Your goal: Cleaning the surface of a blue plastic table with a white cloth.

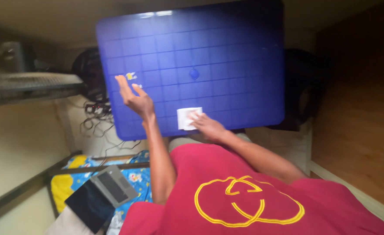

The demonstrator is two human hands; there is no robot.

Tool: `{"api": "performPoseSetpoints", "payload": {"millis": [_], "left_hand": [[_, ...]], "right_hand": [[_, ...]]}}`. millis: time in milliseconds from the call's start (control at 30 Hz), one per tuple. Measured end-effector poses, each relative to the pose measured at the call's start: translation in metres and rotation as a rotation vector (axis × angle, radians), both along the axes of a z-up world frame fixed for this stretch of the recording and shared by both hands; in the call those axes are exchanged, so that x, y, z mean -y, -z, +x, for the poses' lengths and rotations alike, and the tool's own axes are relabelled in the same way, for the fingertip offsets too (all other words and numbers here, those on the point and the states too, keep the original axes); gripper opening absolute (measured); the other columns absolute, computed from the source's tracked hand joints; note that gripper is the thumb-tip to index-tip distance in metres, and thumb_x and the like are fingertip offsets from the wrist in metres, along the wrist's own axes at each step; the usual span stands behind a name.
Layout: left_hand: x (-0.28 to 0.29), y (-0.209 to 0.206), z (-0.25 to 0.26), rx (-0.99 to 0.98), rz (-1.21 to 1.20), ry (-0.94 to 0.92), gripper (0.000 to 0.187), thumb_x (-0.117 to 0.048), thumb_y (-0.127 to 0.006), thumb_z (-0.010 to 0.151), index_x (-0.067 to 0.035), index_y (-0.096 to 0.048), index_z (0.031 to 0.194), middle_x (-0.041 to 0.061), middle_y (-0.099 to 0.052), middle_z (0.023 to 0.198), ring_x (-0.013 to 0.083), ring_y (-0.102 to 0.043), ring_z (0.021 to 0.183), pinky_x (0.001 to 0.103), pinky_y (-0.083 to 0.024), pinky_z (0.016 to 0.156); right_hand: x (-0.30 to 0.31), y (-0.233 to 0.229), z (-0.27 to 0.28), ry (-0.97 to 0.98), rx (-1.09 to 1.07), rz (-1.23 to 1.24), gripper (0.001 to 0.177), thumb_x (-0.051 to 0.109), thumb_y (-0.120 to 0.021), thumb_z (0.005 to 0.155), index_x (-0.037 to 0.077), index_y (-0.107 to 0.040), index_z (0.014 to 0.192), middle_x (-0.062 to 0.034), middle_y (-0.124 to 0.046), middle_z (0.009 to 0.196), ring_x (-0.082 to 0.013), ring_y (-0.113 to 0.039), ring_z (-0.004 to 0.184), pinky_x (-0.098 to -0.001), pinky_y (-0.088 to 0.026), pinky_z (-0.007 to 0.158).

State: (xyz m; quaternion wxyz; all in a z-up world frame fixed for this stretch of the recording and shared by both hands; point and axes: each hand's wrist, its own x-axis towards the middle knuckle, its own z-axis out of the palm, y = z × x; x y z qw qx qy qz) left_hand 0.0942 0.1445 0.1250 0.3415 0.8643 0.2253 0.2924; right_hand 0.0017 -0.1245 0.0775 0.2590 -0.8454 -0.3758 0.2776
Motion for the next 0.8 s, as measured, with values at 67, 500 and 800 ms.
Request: {"api": "performPoseSetpoints", "payload": {"millis": [67, 500, 800], "left_hand": [[0.045, 0.021, 0.008, -0.046, -0.050, 0.151, 0.039, 0.000, -0.054, 0.096, 0.006, -0.060, 0.134, 0.026, -0.061, 0.134, 0.0409, -0.058, 0.127, 0.047, -0.043, 0.112], [0.161, -0.051, -0.092, -0.354, -0.255, 1.796, 0.050, -0.006, -0.068, 0.091, -0.005, -0.059, 0.140, 0.017, -0.071, 0.125, 0.0335, -0.071, 0.114, 0.040, -0.058, 0.098], [0.041, -0.027, -0.039, -0.104, -0.166, 0.786, 0.058, 0.005, -0.055, 0.091, 0.008, -0.045, 0.148, 0.032, -0.047, 0.153, 0.0438, -0.042, 0.150, 0.047, -0.032, 0.128]], "right_hand": [[0.060, -0.003, 0.006, 0.111, -0.028, -0.044, 0.071, -0.005, -0.069, 0.065, 0.013, -0.062, 0.133, -0.0087, -0.048, 0.152, -0.0362, -0.038, 0.144, -0.0483, -0.032, 0.122], [0.156, 0.169, 0.065, 1.439, 0.615, -0.119, 0.045, 0.010, -0.062, 0.095, -0.002, -0.060, 0.138, -0.0279, -0.047, 0.156, -0.0515, -0.033, 0.150, -0.0534, -0.024, 0.127], [-0.149, 0.224, 0.074, 0.781, -0.360, 0.661, 0.058, 0.026, -0.040, 0.107, 0.005, -0.033, 0.160, -0.0194, -0.048, 0.157, -0.0297, -0.046, 0.144, -0.0412, -0.035, 0.123]]}}
